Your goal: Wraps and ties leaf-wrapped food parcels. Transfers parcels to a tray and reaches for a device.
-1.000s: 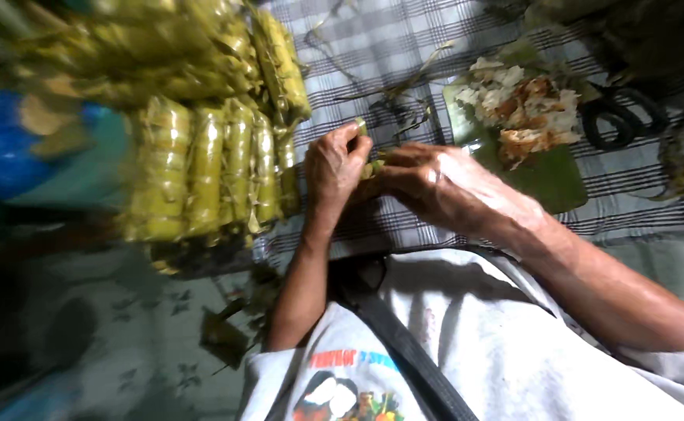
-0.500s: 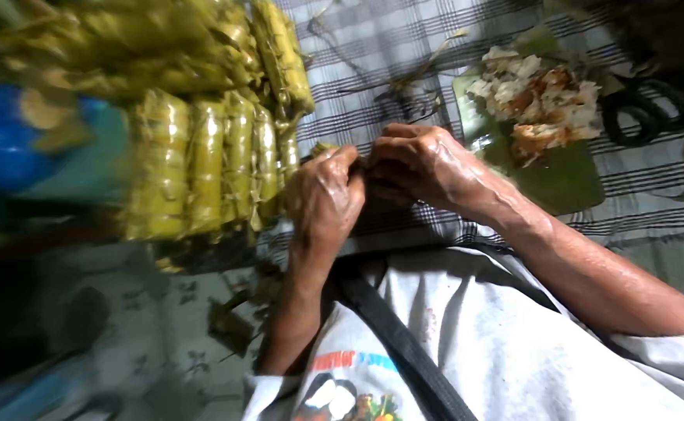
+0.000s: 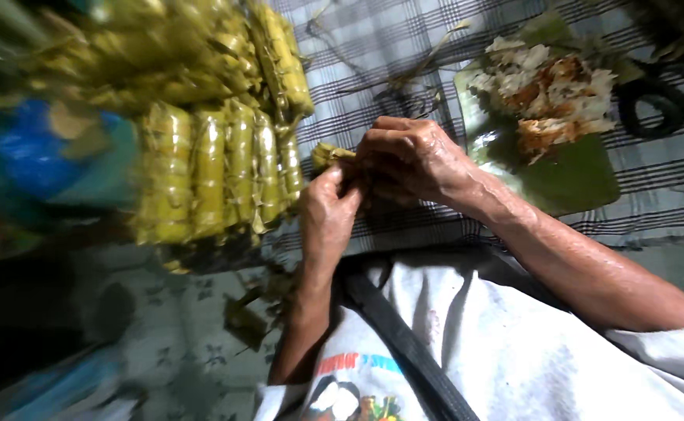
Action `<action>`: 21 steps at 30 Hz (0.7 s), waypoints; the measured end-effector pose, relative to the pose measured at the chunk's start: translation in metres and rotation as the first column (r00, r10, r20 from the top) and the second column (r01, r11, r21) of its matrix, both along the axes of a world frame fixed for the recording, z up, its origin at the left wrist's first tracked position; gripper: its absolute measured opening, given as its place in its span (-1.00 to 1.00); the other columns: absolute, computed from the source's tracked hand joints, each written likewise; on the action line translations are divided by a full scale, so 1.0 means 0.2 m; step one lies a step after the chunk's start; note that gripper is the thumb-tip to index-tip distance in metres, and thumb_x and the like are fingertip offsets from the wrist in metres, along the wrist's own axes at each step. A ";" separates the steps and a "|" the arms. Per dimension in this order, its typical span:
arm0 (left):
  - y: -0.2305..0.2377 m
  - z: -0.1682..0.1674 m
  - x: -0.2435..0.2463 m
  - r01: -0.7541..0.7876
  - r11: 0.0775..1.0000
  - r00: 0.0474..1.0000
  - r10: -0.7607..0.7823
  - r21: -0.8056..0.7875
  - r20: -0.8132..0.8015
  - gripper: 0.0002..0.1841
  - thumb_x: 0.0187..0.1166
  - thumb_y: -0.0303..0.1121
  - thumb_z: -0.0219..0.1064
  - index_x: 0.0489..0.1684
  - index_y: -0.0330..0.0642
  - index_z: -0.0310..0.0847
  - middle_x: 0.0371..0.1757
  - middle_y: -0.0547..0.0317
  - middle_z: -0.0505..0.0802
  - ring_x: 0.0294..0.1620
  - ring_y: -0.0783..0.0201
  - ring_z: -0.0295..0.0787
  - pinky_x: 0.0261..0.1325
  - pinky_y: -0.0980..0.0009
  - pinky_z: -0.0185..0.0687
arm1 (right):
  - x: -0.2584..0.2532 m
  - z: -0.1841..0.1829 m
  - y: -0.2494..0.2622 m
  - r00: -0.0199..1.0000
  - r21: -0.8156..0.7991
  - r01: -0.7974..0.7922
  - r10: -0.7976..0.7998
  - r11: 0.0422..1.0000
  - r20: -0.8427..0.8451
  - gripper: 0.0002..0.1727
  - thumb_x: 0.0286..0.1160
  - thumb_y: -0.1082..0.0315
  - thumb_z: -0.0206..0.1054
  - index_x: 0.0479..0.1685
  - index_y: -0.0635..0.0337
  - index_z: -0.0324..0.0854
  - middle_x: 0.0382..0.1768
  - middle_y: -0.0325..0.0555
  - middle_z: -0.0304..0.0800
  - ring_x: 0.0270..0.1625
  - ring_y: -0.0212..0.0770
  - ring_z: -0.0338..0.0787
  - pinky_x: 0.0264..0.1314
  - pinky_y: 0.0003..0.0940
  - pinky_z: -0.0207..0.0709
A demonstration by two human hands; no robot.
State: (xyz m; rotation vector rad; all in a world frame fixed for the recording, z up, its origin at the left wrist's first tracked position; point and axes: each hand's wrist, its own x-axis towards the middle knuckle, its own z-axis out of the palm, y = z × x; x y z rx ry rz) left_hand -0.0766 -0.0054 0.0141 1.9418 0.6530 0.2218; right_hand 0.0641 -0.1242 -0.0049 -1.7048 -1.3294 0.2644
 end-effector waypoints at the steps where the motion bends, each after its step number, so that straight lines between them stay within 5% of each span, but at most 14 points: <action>1: -0.01 -0.01 0.00 -0.021 1.000 1.000 0.021 0.009 0.020 -0.93 0.52 -0.54 0.43 -0.16 -0.23 0.76 -0.40 0.23 0.86 -0.59 0.48 0.73 -0.50 0.53 0.70 | 0.00 -0.01 0.00 1.000 0.003 0.004 -0.004 1.000 -0.028 -0.84 0.56 0.40 0.29 -0.17 0.20 0.81 -0.30 -0.06 0.74 -0.28 -0.15 0.76 -0.22 -0.18 0.62; 5: -0.04 -0.06 0.00 -0.083 0.995 0.995 0.081 0.049 0.054 -0.95 0.56 -0.50 0.42 -0.16 -0.21 0.77 -0.43 0.25 0.86 -0.61 0.50 0.70 -0.54 0.54 0.67 | -0.04 0.00 0.00 0.987 0.004 0.146 -0.145 0.989 -0.069 -0.75 0.49 0.45 0.38 0.09 0.34 0.68 -0.28 0.00 0.76 -0.33 -0.17 0.74 -0.23 -0.22 0.66; 8: -0.05 -0.06 0.00 -0.105 0.993 0.994 0.103 0.044 0.044 -0.95 0.58 -0.50 0.39 -0.15 -0.26 0.72 -0.44 0.24 0.80 -0.61 0.51 0.68 -0.52 0.56 0.67 | -0.06 0.03 -0.05 0.967 0.137 0.248 -0.254 0.959 0.026 -0.85 0.53 0.47 0.33 -0.08 0.40 0.70 -0.26 0.05 0.75 -0.27 -0.21 0.74 -0.17 -0.36 0.64; 12: -0.04 -0.06 0.00 -0.080 0.996 0.994 0.078 0.024 0.072 -0.95 0.62 -0.47 0.37 -0.18 -0.23 0.74 -0.45 0.25 0.81 -0.62 0.50 0.68 -0.54 0.56 0.65 | -0.12 0.02 -0.09 0.974 0.110 0.140 -0.157 0.984 0.163 -0.82 0.52 0.45 0.35 -0.07 0.27 0.84 -0.14 0.04 0.86 0.00 -0.04 0.79 0.09 -0.24 0.65; 17: -0.04 -0.05 0.01 -0.090 0.986 0.992 0.101 -0.142 0.074 -0.92 0.67 -0.46 0.33 -0.19 -0.22 0.72 -0.44 0.25 0.83 -0.63 0.49 0.68 -0.57 0.57 0.64 | -0.13 -0.05 -0.04 0.961 0.069 0.115 -0.128 0.991 0.245 -0.79 0.55 0.47 0.30 -0.04 0.24 0.85 -0.12 0.06 0.86 0.01 0.05 0.79 0.03 -0.19 0.65; 21: -0.03 -0.05 0.00 -0.055 0.995 0.995 0.062 -0.082 0.076 -0.94 0.66 -0.48 0.34 -0.17 -0.26 0.72 -0.43 0.23 0.85 -0.60 0.47 0.74 -0.51 0.53 0.73 | -0.10 -0.05 -0.04 0.969 0.039 0.078 -0.085 0.996 0.230 -0.79 0.56 0.44 0.30 -0.05 0.20 0.86 -0.17 0.06 0.81 -0.02 0.05 0.75 -0.02 -0.18 0.62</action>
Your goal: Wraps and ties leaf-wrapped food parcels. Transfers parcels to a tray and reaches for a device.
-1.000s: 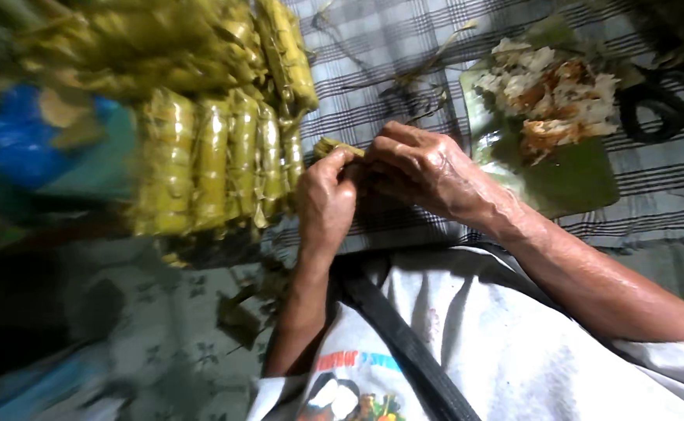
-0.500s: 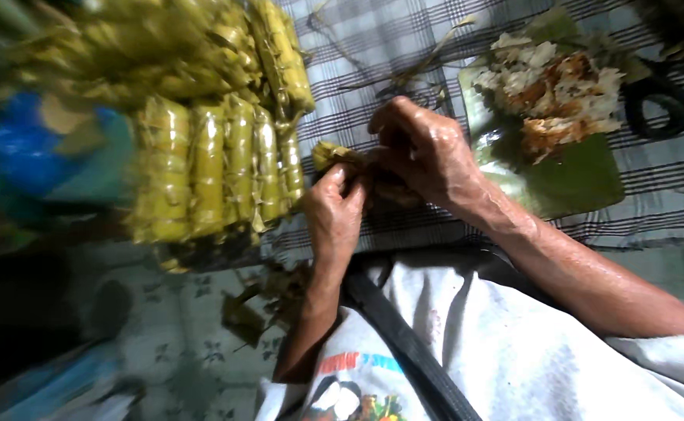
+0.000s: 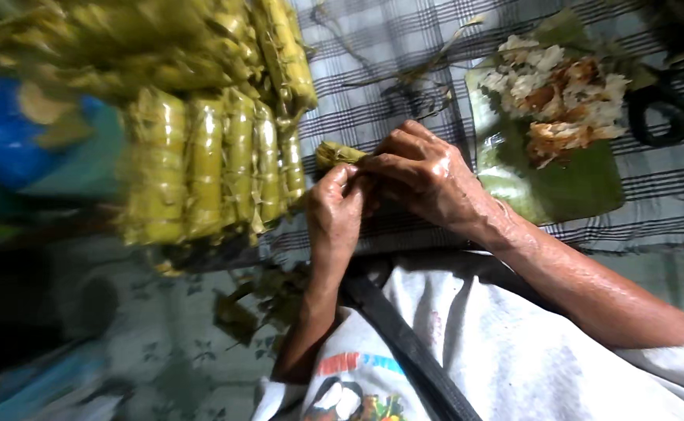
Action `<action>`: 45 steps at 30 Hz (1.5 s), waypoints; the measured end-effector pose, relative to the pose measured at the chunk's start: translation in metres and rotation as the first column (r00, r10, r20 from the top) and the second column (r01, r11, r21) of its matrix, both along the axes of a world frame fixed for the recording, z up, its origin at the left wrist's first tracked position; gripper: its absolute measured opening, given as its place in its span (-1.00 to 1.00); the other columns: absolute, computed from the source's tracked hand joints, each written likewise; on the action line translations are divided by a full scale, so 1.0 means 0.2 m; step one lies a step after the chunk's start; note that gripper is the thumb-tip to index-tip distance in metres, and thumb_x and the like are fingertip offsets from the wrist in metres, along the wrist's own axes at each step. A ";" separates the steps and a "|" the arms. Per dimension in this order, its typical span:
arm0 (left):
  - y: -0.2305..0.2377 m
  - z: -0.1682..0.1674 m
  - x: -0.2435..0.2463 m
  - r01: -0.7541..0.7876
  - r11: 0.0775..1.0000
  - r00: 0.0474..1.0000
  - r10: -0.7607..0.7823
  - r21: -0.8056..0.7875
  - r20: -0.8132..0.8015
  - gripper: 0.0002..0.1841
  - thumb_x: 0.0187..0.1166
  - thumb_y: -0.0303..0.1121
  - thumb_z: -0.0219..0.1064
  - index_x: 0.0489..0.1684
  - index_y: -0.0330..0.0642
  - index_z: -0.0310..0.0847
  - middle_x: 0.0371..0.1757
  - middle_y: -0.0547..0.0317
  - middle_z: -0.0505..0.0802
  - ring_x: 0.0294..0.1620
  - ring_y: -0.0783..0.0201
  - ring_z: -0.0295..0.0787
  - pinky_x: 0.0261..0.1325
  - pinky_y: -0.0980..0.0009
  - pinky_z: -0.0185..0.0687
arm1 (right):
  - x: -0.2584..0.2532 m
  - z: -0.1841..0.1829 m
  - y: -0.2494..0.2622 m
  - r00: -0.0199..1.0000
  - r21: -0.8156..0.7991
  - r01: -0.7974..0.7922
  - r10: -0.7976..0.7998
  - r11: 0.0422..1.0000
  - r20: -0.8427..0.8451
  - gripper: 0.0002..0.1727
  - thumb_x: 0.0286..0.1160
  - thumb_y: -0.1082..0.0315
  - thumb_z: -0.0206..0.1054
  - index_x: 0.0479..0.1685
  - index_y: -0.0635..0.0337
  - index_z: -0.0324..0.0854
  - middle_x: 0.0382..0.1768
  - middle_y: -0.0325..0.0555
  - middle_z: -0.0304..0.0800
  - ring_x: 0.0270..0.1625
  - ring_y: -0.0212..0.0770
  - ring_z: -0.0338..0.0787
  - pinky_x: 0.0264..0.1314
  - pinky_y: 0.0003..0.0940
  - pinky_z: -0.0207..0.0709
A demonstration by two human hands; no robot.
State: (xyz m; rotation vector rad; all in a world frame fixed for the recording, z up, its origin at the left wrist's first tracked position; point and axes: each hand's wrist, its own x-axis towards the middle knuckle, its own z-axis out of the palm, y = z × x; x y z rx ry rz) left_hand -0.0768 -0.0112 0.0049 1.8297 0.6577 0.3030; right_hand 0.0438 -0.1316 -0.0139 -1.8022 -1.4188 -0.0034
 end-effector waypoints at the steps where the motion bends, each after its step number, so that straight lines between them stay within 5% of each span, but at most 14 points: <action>1: 0.00 0.00 0.00 0.000 0.998 1.000 0.000 0.063 -0.003 -0.95 0.64 -0.49 0.36 -0.16 -0.26 0.72 -0.42 0.23 0.85 -0.59 0.49 0.75 -0.49 0.53 0.75 | 0.01 0.01 0.00 1.000 -0.027 -0.014 0.013 1.000 -0.025 -0.78 0.56 0.42 0.29 -0.05 0.19 0.86 -0.17 0.06 0.79 -0.02 0.05 0.74 -0.02 -0.17 0.62; 8: -0.05 -0.01 -0.02 -0.016 0.888 1.000 0.026 0.459 -0.016 -0.93 0.51 -0.50 0.44 -0.15 -0.23 0.75 -0.42 0.13 0.86 -0.53 0.39 0.77 -0.42 0.45 0.68 | 0.13 0.12 0.05 0.926 -0.333 -0.292 0.179 0.897 -0.331 -0.73 0.28 0.14 0.41 -0.16 0.09 0.80 -0.06 -0.09 0.63 0.10 -0.12 0.62 0.11 -0.21 0.51; 13: -0.05 -0.01 -0.04 -0.021 0.862 1.000 0.023 0.507 0.002 -0.93 0.48 -0.49 0.47 -0.19 -0.25 0.77 -0.43 0.08 0.85 -0.49 0.35 0.80 -0.38 0.42 0.69 | 0.10 0.20 0.05 0.970 -0.490 -0.230 0.154 0.841 -0.190 -0.72 0.36 0.20 0.48 0.03 0.03 0.82 -0.15 -0.02 0.64 0.00 0.01 0.69 -0.02 -0.07 0.57; 21: -0.06 -0.01 -0.06 0.023 0.982 0.997 -0.036 0.187 0.070 -0.94 0.60 -0.53 0.37 -0.11 -0.28 0.72 -0.38 0.22 0.86 -0.50 0.49 0.79 -0.40 0.54 0.79 | 0.01 0.19 -0.02 0.992 -0.343 -0.107 0.125 0.933 0.033 -0.81 0.46 0.43 0.33 -0.07 0.20 0.81 -0.29 0.07 0.66 -0.18 0.09 0.74 -0.24 -0.10 0.58; 27: -0.08 -0.01 -0.07 -0.006 0.869 0.999 0.031 0.494 -0.044 -0.96 0.53 -0.47 0.41 -0.21 -0.20 0.75 -0.49 0.17 0.83 -0.54 0.36 0.78 -0.45 0.39 0.68 | 0.04 0.15 -0.02 0.989 -0.302 -0.098 0.128 0.948 0.080 -0.85 0.50 0.42 0.27 -0.19 0.31 0.71 -0.33 0.14 0.69 -0.19 0.17 0.78 -0.24 -0.02 0.61; 31: -0.07 -0.04 -0.09 -0.007 0.869 0.994 0.060 0.494 -0.091 -0.97 0.55 -0.46 0.41 -0.24 -0.17 0.76 -0.52 0.16 0.81 -0.58 0.34 0.74 -0.48 0.36 0.64 | 0.08 0.12 -0.03 0.988 -0.331 -0.085 0.122 0.940 0.091 -0.81 0.45 0.38 0.25 -0.23 0.31 0.73 -0.30 0.17 0.71 -0.15 0.21 0.79 -0.22 0.02 0.61; 36: 0.02 -0.02 -0.06 0.083 0.921 0.995 -0.056 0.381 -0.081 -0.93 0.62 -0.49 0.36 -0.12 -0.22 0.77 -0.29 0.12 0.87 -0.39 0.39 0.77 -0.26 0.43 0.67 | 0.11 0.16 -0.10 0.992 -0.316 -0.121 0.129 0.941 0.005 -0.82 0.51 0.42 0.23 -0.27 0.23 0.76 -0.34 0.05 0.70 -0.23 0.09 0.77 -0.26 -0.03 0.59; 40: 0.10 0.03 0.05 0.243 0.945 0.968 -0.251 0.217 0.011 -0.95 0.54 -0.50 0.39 -0.24 -0.24 0.77 -0.19 0.19 0.86 -0.20 0.54 0.76 -0.08 0.57 0.65 | 0.08 0.24 -0.17 0.985 -0.301 -0.168 0.173 0.939 -0.011 -0.79 0.46 0.34 0.20 -0.29 0.13 0.78 -0.31 -0.11 0.75 -0.23 -0.11 0.80 -0.23 -0.17 0.64; 42: 0.15 0.04 0.12 0.342 0.926 0.937 -0.348 0.160 0.015 -0.93 0.51 -0.51 0.36 -0.28 -0.29 0.77 0.19 0.12 0.86 0.08 0.55 0.80 0.14 0.59 0.69 | 0.04 0.24 -0.17 0.980 -0.283 -0.192 0.201 0.940 0.003 -0.79 0.47 0.31 0.23 -0.26 0.12 0.80 -0.25 -0.12 0.80 -0.15 -0.12 0.82 -0.17 -0.18 0.68; 45: 0.19 0.05 0.14 0.416 0.890 0.909 -0.411 0.188 -0.066 -0.84 0.54 -0.48 0.29 -0.40 -0.32 0.76 0.41 0.08 0.75 0.34 0.44 0.70 0.39 0.45 0.58 | -0.01 0.19 -0.11 0.973 -0.254 -0.226 0.232 0.940 -0.008 -0.79 0.46 0.33 0.23 -0.25 0.12 0.81 -0.21 -0.11 0.85 -0.08 -0.11 0.85 -0.09 -0.17 0.69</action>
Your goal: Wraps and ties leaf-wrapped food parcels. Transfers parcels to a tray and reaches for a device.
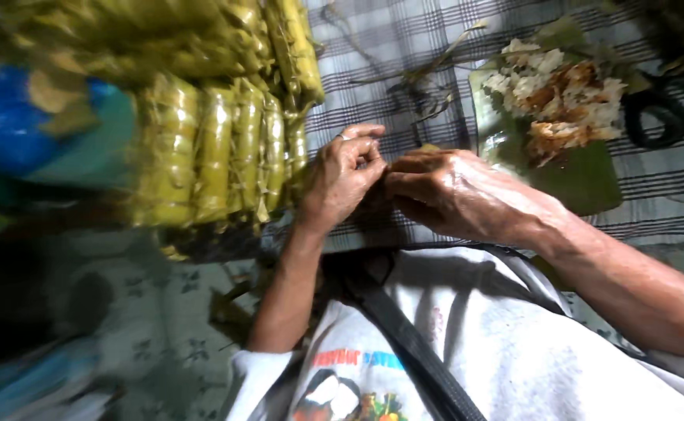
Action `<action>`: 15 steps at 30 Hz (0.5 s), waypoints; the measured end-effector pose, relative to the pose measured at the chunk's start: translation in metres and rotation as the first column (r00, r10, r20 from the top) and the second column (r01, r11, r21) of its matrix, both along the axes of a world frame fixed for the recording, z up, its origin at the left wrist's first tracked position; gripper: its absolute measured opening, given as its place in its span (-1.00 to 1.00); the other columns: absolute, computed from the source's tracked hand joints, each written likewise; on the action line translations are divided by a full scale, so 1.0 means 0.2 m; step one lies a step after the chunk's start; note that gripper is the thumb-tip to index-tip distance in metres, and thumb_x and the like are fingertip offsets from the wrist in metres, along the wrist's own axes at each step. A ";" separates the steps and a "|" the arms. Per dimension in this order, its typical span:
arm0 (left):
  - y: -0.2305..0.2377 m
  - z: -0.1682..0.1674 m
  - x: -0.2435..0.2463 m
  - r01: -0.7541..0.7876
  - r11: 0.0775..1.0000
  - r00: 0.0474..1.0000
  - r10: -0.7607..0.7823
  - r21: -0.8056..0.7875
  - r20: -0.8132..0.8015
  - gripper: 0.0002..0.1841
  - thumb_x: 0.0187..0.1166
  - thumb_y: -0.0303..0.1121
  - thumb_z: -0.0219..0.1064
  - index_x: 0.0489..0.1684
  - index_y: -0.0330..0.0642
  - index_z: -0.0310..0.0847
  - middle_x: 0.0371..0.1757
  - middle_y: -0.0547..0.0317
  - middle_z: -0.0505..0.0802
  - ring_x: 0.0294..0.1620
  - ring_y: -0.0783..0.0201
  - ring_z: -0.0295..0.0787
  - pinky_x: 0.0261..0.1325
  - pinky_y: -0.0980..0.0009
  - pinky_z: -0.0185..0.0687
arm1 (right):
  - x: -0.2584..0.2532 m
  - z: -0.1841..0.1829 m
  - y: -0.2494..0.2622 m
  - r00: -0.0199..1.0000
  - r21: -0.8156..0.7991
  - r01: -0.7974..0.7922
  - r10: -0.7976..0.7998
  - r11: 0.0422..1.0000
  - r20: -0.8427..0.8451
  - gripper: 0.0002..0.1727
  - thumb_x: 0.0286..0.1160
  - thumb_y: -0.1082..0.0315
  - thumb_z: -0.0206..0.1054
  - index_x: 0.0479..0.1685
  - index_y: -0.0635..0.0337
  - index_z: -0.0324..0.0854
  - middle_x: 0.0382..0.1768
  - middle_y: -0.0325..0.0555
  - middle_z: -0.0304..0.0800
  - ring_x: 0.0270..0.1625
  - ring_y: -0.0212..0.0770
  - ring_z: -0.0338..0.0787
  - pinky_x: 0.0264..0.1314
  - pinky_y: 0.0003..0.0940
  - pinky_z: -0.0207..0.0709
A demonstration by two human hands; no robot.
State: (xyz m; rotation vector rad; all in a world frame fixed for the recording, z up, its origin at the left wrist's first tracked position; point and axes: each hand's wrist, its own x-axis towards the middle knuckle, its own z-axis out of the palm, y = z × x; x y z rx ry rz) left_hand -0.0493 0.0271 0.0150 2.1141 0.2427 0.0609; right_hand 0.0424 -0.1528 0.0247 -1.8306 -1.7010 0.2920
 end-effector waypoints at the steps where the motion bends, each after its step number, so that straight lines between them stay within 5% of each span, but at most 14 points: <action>1: 0.01 0.00 -0.01 -0.004 1.000 0.999 0.004 0.018 -0.033 -0.81 0.56 -0.48 0.26 -0.43 -0.31 0.74 0.43 0.09 0.74 0.42 0.41 0.65 0.47 0.40 0.52 | 0.00 -0.02 0.03 1.000 0.007 -0.006 0.006 1.000 -0.026 -0.80 0.45 0.34 0.24 -0.25 0.11 0.82 -0.22 -0.12 0.84 -0.09 -0.12 0.84 -0.10 -0.17 0.68; 5: 0.00 0.00 -0.08 -0.183 0.983 0.981 0.182 -0.005 -0.067 -0.78 0.60 -0.52 0.22 -0.41 -0.30 0.77 0.46 0.12 0.72 0.48 0.41 0.60 0.52 0.40 0.50 | 0.03 -0.08 0.12 0.980 0.018 -0.018 0.021 1.000 -0.199 -0.83 0.49 0.31 0.26 -0.28 0.14 0.75 -0.35 -0.13 0.74 -0.32 -0.17 0.76 -0.30 -0.16 0.59; 9: -0.10 0.01 -0.16 -0.356 0.931 0.934 0.354 -0.079 -0.038 -0.84 0.47 -0.69 0.24 -0.45 -0.34 0.70 0.59 0.15 0.62 0.40 0.35 0.66 0.35 0.32 0.66 | 0.07 -0.10 0.15 0.946 0.011 -0.021 0.024 1.000 -0.323 -0.82 0.48 0.28 0.26 -0.28 0.11 0.77 -0.39 -0.22 0.75 -0.35 -0.30 0.72 -0.29 -0.25 0.54; 15: -0.12 -0.06 -0.19 -0.344 0.939 0.925 0.342 -0.019 0.166 -0.90 0.31 -0.69 0.45 -0.45 -0.30 0.82 0.53 0.17 0.70 0.43 0.36 0.68 0.39 0.36 0.66 | 0.13 -0.04 0.17 0.874 -0.165 -0.049 -0.038 0.985 -0.485 -0.85 0.58 0.29 0.29 -0.27 0.09 0.73 -0.49 -0.33 0.67 -0.44 -0.48 0.63 -0.36 -0.45 0.51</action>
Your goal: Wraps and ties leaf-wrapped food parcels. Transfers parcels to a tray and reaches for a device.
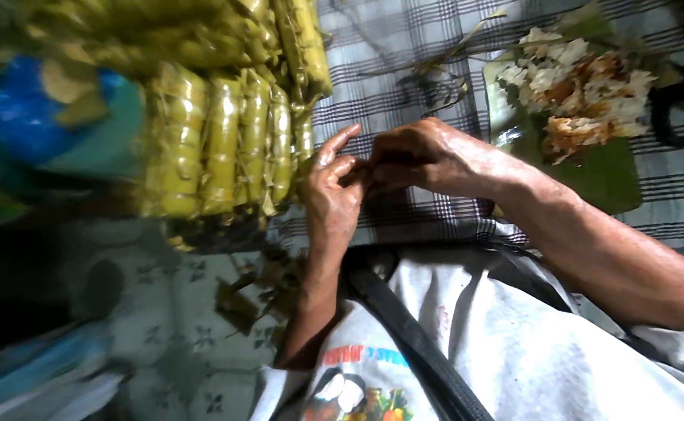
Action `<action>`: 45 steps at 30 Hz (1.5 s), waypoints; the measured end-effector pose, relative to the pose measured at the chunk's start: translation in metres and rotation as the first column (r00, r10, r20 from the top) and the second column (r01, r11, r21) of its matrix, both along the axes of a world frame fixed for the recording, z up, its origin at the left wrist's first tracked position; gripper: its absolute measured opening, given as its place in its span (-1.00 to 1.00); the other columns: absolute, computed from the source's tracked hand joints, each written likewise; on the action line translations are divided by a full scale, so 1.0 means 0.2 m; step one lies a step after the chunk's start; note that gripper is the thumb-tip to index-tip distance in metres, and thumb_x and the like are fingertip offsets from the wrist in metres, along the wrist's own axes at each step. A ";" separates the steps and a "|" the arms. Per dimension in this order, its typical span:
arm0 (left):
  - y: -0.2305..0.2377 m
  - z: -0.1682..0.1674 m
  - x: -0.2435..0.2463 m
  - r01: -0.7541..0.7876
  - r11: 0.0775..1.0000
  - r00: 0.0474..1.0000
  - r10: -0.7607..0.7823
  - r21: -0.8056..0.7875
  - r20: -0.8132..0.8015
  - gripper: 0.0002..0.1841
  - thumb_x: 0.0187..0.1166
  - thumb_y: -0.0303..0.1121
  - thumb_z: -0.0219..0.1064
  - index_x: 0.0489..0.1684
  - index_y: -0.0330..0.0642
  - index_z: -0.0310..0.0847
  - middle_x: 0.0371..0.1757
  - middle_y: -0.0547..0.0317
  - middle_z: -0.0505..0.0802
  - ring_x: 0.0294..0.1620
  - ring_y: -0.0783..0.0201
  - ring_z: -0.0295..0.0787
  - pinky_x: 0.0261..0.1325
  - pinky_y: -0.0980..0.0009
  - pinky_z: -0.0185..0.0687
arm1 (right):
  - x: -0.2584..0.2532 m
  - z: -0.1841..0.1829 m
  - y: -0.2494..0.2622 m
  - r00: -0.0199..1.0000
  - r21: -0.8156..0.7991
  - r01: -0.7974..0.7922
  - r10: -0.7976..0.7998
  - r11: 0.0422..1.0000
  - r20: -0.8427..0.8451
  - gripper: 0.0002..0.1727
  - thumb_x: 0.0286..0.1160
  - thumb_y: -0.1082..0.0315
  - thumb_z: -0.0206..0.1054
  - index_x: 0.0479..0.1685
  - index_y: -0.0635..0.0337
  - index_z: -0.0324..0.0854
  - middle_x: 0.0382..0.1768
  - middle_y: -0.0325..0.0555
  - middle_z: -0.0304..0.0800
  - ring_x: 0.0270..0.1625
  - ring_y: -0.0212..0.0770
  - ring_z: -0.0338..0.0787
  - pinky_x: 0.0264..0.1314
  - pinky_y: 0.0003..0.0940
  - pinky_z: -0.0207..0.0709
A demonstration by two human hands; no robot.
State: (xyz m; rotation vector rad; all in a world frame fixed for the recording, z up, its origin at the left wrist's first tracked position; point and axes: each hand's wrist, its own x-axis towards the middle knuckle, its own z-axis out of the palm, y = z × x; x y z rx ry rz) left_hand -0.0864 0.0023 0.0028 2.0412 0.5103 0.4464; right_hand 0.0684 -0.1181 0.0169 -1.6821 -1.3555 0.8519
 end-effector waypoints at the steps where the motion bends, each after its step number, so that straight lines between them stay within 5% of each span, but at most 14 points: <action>1: 0.00 -0.01 0.00 0.004 1.000 1.000 -0.005 0.024 0.018 -0.90 0.28 -0.68 0.48 -0.45 -0.30 0.82 0.53 0.15 0.70 0.43 0.34 0.67 0.39 0.35 0.66 | 0.01 0.01 0.01 1.000 -0.040 0.002 -0.002 0.999 -0.009 -0.86 0.59 0.29 0.29 -0.27 0.07 0.73 -0.50 -0.34 0.66 -0.45 -0.48 0.63 -0.37 -0.46 0.52; 11: -0.02 -0.07 -0.01 -0.036 0.996 0.991 0.024 0.084 0.135 -0.90 0.18 -0.65 0.54 -0.53 -0.30 0.76 0.55 0.05 0.67 0.51 0.26 0.61 0.45 0.35 0.62 | 0.01 0.02 0.04 0.994 -0.081 0.099 -0.102 0.992 -0.030 -0.82 0.65 0.27 0.27 -0.27 0.09 0.72 -0.50 -0.33 0.66 -0.45 -0.48 0.62 -0.35 -0.46 0.49; 15: -0.04 -0.08 0.00 -0.080 0.997 0.987 0.076 0.017 0.142 -0.88 0.20 -0.68 0.50 -0.58 -0.29 0.72 0.57 0.07 0.65 0.54 0.27 0.58 0.45 0.36 0.61 | 0.00 -0.03 -0.01 0.993 0.090 0.109 -0.105 0.990 -0.046 -0.85 0.65 0.39 0.26 -0.03 0.16 0.73 -0.26 -0.25 0.80 -0.26 -0.51 0.74 -0.16 -0.59 0.63; 20: -0.04 -0.10 -0.01 -0.117 0.992 0.984 0.122 -0.049 0.133 -0.91 0.24 -0.68 0.46 -0.50 -0.32 0.71 0.57 0.07 0.62 0.50 0.31 0.58 0.41 0.39 0.63 | -0.09 -0.09 -0.01 0.973 0.189 0.172 -0.197 0.967 0.119 -0.62 0.48 0.50 0.34 0.30 0.19 0.66 -0.15 -0.16 0.85 -0.17 -0.26 0.83 -0.04 -0.23 0.74; 24: -0.04 -0.10 -0.02 -0.142 0.986 0.984 0.151 -0.089 0.097 -0.91 0.30 -0.62 0.48 -0.41 -0.29 0.70 0.59 0.12 0.60 0.43 0.36 0.64 0.30 0.42 0.70 | -0.13 -0.12 0.00 0.946 0.270 0.215 -0.269 0.939 0.181 -0.71 0.48 0.50 0.33 0.17 0.26 0.63 -0.19 -0.10 0.83 -0.22 -0.19 0.83 -0.11 -0.18 0.74; 26: -0.04 -0.10 -0.02 -0.132 0.984 0.985 0.144 -0.117 0.096 -0.83 0.33 -0.63 0.47 -0.18 -0.29 0.72 0.57 0.11 0.58 0.15 0.45 0.74 0.06 0.51 0.75 | -0.16 -0.13 0.00 0.913 0.341 0.214 -0.312 0.915 0.263 -0.83 0.49 0.49 0.31 -0.01 0.28 0.66 -0.27 -0.04 0.77 -0.25 -0.11 0.80 -0.20 -0.16 0.69; 27: -0.04 -0.10 -0.02 -0.116 0.987 0.986 0.128 -0.111 0.107 -0.87 0.34 -0.63 0.46 -0.26 -0.30 0.67 0.57 0.08 0.57 0.15 0.45 0.74 0.07 0.51 0.75 | -0.17 -0.14 0.00 0.891 0.383 0.197 -0.328 0.903 0.314 -0.88 0.53 0.48 0.29 -0.09 0.28 0.69 -0.30 0.01 0.75 -0.23 -0.05 0.78 -0.23 -0.15 0.65; 30: -0.03 -0.10 -0.02 -0.107 0.994 0.989 0.110 -0.035 0.101 -0.85 0.36 -0.56 0.49 -0.55 -0.27 0.63 0.60 0.08 0.58 0.51 0.33 0.57 0.39 0.40 0.64 | -0.21 -0.15 -0.01 0.829 0.446 0.161 -0.366 0.880 0.423 -0.77 0.59 0.48 0.21 -0.07 0.24 0.81 -0.28 0.09 0.77 -0.17 0.07 0.78 -0.25 -0.14 0.61; 35: -0.05 -0.10 0.00 -0.135 0.991 0.982 0.130 0.028 0.140 -0.82 0.32 -0.57 0.52 -0.60 -0.29 0.61 0.60 0.04 0.57 0.46 0.36 0.61 0.31 0.47 0.68 | -0.25 -0.11 -0.01 0.751 0.369 0.165 -0.359 0.915 0.555 -0.77 0.55 0.48 0.17 -0.13 0.29 0.79 -0.27 0.13 0.71 -0.19 0.14 0.73 -0.35 -0.13 0.55; 41: -0.06 -0.11 0.01 -0.159 0.973 0.964 0.116 0.169 0.238 -0.84 0.28 -0.57 0.53 -0.59 -0.31 0.63 0.61 -0.11 0.52 0.61 0.16 0.48 0.49 0.35 0.59 | -0.17 -0.12 0.01 0.802 0.309 0.101 -0.262 0.946 0.537 -0.79 0.52 0.43 0.18 -0.25 0.23 0.75 -0.34 0.07 0.68 -0.22 0.11 0.73 -0.41 -0.11 0.47; 45: -0.02 -0.09 0.01 -0.094 0.980 0.979 0.059 0.178 0.197 -0.93 0.24 -0.59 0.51 -0.56 -0.32 0.73 0.73 -0.12 0.39 0.74 0.11 0.29 0.62 0.31 0.46 | -0.10 -0.10 -0.01 0.887 0.278 0.061 -0.180 0.959 0.425 -0.79 0.51 0.42 0.23 -0.16 0.18 0.82 -0.29 0.03 0.74 -0.16 0.04 0.77 -0.19 -0.12 0.60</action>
